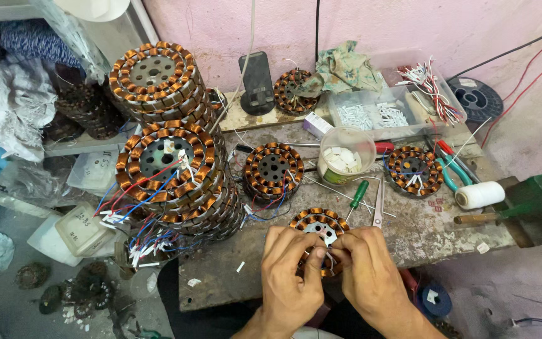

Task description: The person wires motor stators by hand, threading colored wires through the slots of the copper-wound coils and using scissors to cut materials.

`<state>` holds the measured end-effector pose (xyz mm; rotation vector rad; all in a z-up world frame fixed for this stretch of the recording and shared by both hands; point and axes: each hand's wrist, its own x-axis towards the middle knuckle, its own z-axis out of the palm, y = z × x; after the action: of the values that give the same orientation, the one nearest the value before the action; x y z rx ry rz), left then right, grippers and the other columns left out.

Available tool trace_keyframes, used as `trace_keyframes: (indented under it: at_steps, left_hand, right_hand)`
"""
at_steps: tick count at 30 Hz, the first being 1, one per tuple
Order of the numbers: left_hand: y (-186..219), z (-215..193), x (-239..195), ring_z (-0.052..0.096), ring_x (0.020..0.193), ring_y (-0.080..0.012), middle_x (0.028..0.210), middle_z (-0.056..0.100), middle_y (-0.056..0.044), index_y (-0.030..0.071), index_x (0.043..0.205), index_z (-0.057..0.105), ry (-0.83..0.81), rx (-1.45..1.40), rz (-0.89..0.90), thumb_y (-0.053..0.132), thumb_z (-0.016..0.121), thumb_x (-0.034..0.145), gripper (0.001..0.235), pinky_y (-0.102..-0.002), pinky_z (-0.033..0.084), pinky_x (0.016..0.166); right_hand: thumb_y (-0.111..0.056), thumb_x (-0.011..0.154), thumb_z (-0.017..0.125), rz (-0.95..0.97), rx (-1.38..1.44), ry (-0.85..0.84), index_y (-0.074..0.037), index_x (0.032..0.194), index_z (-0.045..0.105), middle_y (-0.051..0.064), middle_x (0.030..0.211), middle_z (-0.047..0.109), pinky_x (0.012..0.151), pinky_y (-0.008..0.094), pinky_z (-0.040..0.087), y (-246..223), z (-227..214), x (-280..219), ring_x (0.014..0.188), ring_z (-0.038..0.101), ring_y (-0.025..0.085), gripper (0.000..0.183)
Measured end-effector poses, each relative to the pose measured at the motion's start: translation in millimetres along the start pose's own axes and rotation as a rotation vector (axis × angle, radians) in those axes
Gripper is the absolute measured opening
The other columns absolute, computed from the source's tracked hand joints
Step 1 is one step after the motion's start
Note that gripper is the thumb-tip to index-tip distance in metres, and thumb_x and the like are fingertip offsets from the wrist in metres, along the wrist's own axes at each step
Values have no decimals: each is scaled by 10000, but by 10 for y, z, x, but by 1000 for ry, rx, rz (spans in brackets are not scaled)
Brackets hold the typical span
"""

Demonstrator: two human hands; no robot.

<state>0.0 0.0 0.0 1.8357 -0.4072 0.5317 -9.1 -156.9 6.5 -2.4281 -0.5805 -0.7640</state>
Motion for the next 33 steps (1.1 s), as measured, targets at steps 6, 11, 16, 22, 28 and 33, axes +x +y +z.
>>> trace_keyframes:
  at_steps: [6,11,16,22,28,33]
  left_hand:
    - [29,26,15,589,918,-312,938,651,-127,4,977,662,85,9,96,104,636,964,104,-424,479,831]
    - [-4,-125,85,609,925,-279,934,647,-112,23,940,649,206,19,64,93,637,952,72,-392,490,853]
    - [63,-93,44,663,882,-240,941,659,-117,8,926,706,111,-221,-44,95,720,911,90,-332,529,804]
    - [-12,-172,-39,653,868,-185,915,673,-87,-1,902,752,-12,-402,-170,65,786,866,82,-305,509,786]
    - [-96,-219,-81,616,777,-122,865,673,-61,-5,863,793,-109,-490,-341,29,803,820,56,-246,483,691]
    - [-237,-220,-157,628,850,-112,948,637,-68,-50,876,735,-213,-665,-418,20,755,865,73,-247,507,741]
  right_hand:
    - [69,816,686,51,75,34,24,1025,540,153,951,594,782,433,503,-39,-12,-34,877,592,352,259]
    - [42,853,687,213,74,43,-5,1003,541,142,961,613,793,388,511,48,-77,-27,887,626,309,215]
    - [19,881,664,486,612,175,5,1179,486,104,1078,670,915,325,506,-30,-74,-60,1015,648,208,347]
    - [-2,765,797,334,615,-39,21,1089,685,106,998,729,885,340,523,-100,-164,-60,959,699,221,344]
    - [-36,789,803,246,498,-17,-25,871,723,74,838,737,759,321,556,-154,-152,14,822,698,198,115]
    - [-48,825,750,202,444,-285,-26,876,637,92,825,649,708,353,523,-157,-255,103,780,653,247,126]
